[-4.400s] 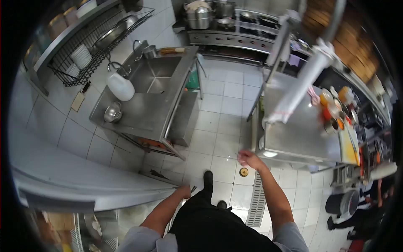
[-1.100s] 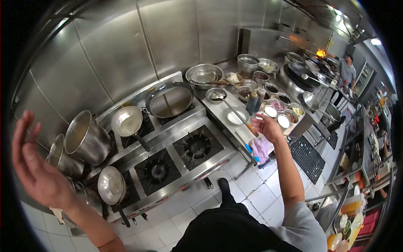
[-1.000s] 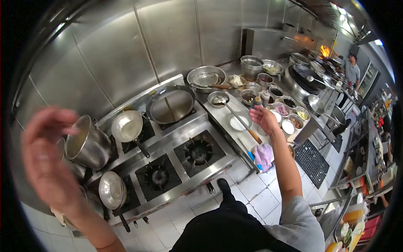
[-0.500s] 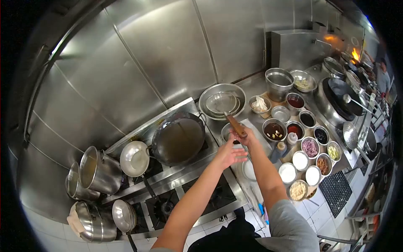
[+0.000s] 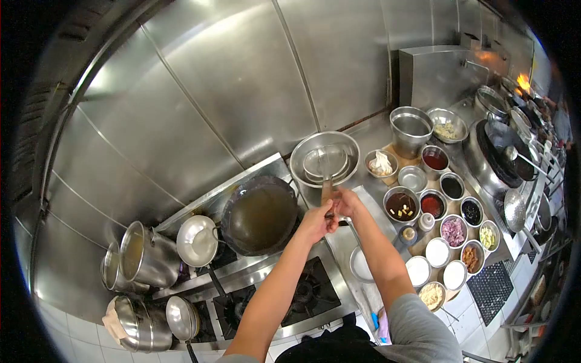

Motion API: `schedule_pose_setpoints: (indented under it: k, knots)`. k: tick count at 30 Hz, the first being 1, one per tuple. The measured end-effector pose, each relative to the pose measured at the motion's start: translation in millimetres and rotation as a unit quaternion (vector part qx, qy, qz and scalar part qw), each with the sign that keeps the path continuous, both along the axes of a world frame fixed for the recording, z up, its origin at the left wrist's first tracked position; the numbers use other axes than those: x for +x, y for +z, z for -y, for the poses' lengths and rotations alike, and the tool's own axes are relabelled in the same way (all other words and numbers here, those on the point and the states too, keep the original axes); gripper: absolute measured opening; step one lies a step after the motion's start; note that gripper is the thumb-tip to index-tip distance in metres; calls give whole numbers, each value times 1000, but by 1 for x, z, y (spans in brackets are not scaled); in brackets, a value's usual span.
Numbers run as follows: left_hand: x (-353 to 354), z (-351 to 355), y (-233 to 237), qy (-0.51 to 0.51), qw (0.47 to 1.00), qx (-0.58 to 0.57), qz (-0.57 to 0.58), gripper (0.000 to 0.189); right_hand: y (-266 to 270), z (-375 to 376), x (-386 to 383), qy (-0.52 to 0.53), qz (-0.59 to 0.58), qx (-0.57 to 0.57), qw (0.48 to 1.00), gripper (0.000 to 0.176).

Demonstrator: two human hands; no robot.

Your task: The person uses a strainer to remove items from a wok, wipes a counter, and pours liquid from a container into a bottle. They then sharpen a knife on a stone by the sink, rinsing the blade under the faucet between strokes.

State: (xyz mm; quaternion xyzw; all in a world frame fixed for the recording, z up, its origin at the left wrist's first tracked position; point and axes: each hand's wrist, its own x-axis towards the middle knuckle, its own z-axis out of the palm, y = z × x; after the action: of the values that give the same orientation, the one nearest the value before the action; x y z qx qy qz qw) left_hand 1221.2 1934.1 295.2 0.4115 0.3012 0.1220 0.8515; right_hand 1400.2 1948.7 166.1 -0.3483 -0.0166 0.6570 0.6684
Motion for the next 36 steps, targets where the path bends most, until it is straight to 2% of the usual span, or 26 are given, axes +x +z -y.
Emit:
schedule_pose_setpoints:
  k: [3, 4, 5, 7, 8, 9, 12, 13, 15, 16, 17, 18, 20, 22, 23, 25, 27, 29, 30, 31, 33, 34, 35, 36]
  knots:
    - [-11, -5, 7, 8, 999, -24, -26, 32, 21, 11, -19, -2, -25, -16, 1000, 47]
    - [-15, -5, 9, 34, 999, -25, -25, 31, 34, 13, -31, -34, -59, -35, 997, 35]
    - [-20, -5, 14, 30, 999, -25, -26, 31, 23, 7, -32, -38, -59, -35, 997, 35]
    - [-28, -9, 23, 13, 999, -44, 25, 31, -13, -14, -31, -32, -16, 6, 999, 22]
    - [-31, -11, 24, 28, 999, -33, 0, 31, 12, -7, -36, -83, -52, -48, 994, 15]
    - [-36, -13, 25, 27, 999, -34, 2, 31, 15, -6, -34, -85, -50, -49, 994, 15]
    - [-43, -22, 32, 9, 1000, -20, 13, 29, 36, 20, -25, -80, 131, -74, 985, 16]
    - [-46, -24, 34, 7, 1000, -23, 20, 29, 40, 27, -23, -83, 139, -77, 984, 16]
    - [-47, -27, 31, 1, 1000, -10, 21, 28, 48, 49, -17, -127, 366, -56, 920, 15]
    - [-46, -28, 27, -1, 1000, -5, 21, 28, 52, 61, -10, -120, 471, -102, 868, 13]
    - [-46, -28, 24, -4, 1000, -10, 26, 28, 43, 69, 0, -122, 475, -108, 865, 13]
    - [-46, -27, 21, -8, 1000, -2, 24, 28, 41, 78, 10, -145, 609, -129, 769, 15]
    - [-42, -28, 10, -17, 1000, -5, 24, 25, 49, 99, 17, -163, 747, -156, 625, 20]
    - [-35, -27, -10, -28, 999, -22, 38, 24, 70, 120, 17, -240, 823, -62, 511, 17]
    - [-32, -28, -21, -33, 998, -35, 45, 23, 126, 135, -10, -152, 630, -162, 744, 20]
    - [-20, -28, -46, -22, 997, -57, 38, 23, 153, 147, -21, -119, 600, -90, 786, 18]
    - [-17, -16, -46, -17, 999, -24, 44, 32, 181, 151, -40, -67, 592, -46, 802, 17]
    - [-16, -2, -36, 42, 995, -70, 64, 44, 201, 147, -64, -36, 591, -34, 805, 18]
    - [-19, -6, -44, 7, 996, -62, 71, 60, 209, 143, -74, -2, 597, -26, 802, 19]
    - [-18, -10, -53, -34, 990, -115, 77, 71, 212, 137, -82, 31, 603, -18, 797, 21]
    - [-39, 6, -51, -44, 990, -107, 82, 79, 216, 125, -103, 59, 617, -14, 785, 22]
    - [-55, 19, -55, -57, 991, -84, 85, 74, 224, 118, -116, 91, 669, -21, 738, 22]
    - [-66, 27, -85, -98, 993, -53, 38, 64, 228, 111, -126, 121, 716, -27, 687, 22]
    - [-92, 43, -83, -148, 988, -35, 11, 53, 215, 99, -127, 135, 741, -32, 658, 20]
